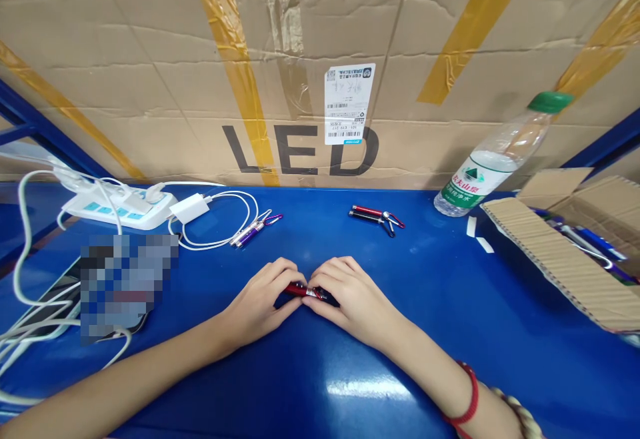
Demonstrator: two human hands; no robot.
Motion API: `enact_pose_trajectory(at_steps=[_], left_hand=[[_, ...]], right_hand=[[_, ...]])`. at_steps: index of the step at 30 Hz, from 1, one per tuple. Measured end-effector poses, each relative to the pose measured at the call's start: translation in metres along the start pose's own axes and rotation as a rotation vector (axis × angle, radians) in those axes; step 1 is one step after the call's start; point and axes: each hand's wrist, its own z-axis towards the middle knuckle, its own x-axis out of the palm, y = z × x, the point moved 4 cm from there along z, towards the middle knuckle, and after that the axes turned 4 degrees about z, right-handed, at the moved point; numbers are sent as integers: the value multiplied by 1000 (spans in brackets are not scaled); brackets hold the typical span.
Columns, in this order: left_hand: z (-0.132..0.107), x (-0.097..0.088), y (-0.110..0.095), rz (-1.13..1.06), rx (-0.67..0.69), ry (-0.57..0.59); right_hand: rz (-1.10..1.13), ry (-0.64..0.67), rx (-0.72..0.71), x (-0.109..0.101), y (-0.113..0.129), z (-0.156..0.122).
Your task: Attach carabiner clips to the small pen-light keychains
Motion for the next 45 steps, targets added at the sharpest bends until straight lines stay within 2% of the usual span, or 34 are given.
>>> enact_pose_trajectory(at_steps=[8, 18, 20, 25, 31, 35, 41, 45], left_hand=[[3, 0, 3, -6, -61, 50], [3, -3, 4, -19, -76, -17], [3, -2, 3, -28, -42, -19], [2, 0, 1, -11, 9, -11], [2, -1, 1, -22, 11, -17], [2, -2, 2, -86, -61, -39], [-1, -8, 10, -300, -193, -91], [-3, -11, 17, -395, -265, -185]], right_hand=[[-95, -177, -2, -9, -2, -1], [-48, -298, 102, -15, -6, -3], [24, -280, 97, -12, -5, -4], [153, -125, 118, 1, 0, -3], [231, -90, 183, 4, -2, -2], [213, -82, 214, 4, -8, -2], [190, -198, 277, -1, -21, -2], [135, -185, 284, 0, -22, -3]])
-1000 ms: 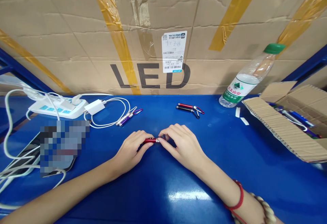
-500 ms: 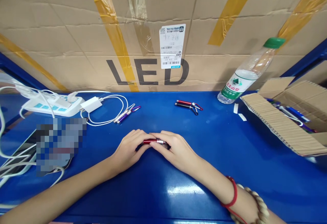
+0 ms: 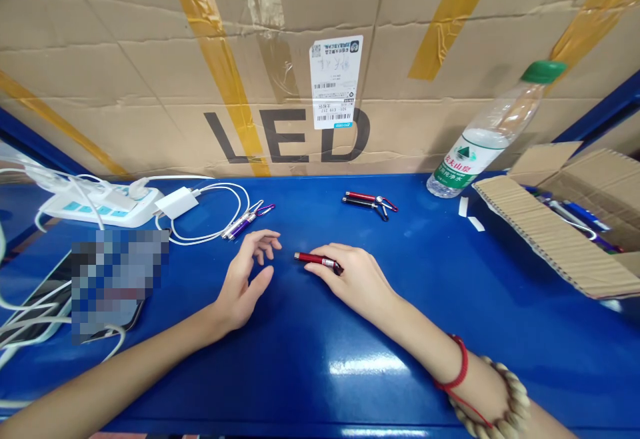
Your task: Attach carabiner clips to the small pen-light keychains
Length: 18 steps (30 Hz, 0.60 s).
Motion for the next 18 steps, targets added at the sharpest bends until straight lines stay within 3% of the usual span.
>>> enact_pose_trajectory(at_steps=[5, 15, 18], left_hand=[[1, -2, 4, -53, -140, -115], [1, 2, 1, -62, -129, -15], [1, 2, 3, -41, -159, -36]], right_hand=[[-111, 4, -74, 0, 2, -1], [-19, 57, -49, 2, 3, -1], [-29, 64, -36, 3, 2, -2]])
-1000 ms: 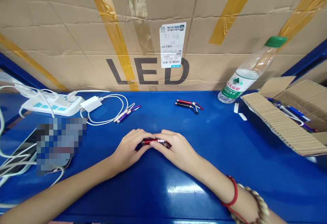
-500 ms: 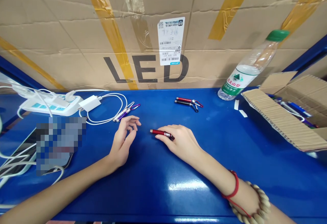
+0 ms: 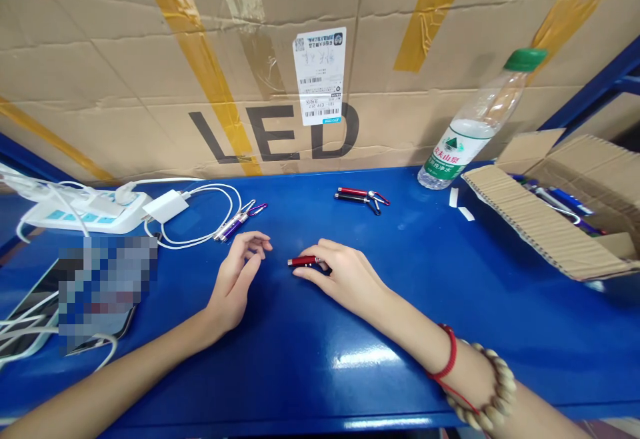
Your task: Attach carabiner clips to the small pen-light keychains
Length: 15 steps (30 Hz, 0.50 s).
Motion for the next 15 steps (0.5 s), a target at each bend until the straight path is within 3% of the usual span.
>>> enact_pose_trajectory(at_steps=[4, 15], left_hand=[[0, 0, 2, -23, -48, -25], [0, 3, 3, -49, -8, 35]], right_hand=[[16, -41, 18, -1, -2, 0], [67, -50, 4, -1, 2, -1]])
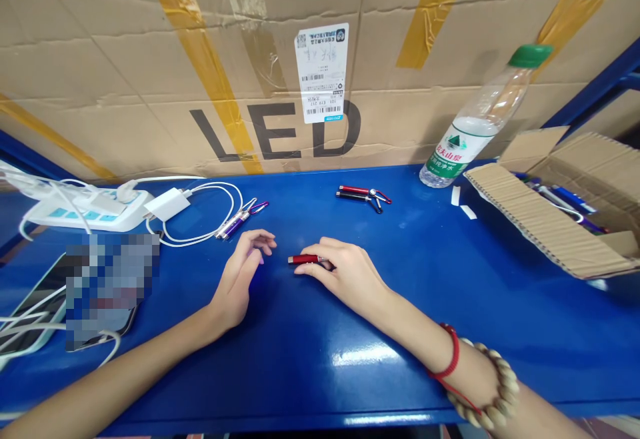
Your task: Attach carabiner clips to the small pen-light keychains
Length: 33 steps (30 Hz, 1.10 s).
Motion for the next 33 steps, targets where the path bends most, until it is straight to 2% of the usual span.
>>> enact_pose_trajectory(at_steps=[8, 16, 23, 33], left_hand=[[2, 4, 13, -50, 40, -31], [1, 3, 4, -51, 23, 14], [-1, 3, -2, -28, 60, 45], [-2, 3, -6, -16, 81, 69]], right_hand=[[39, -7, -57, 0, 5, -1], [-2, -12, -70, -1, 5, -3], [-79, -60, -98, -3, 9, -4], [-121, -29, -93, -4, 7, -4]])
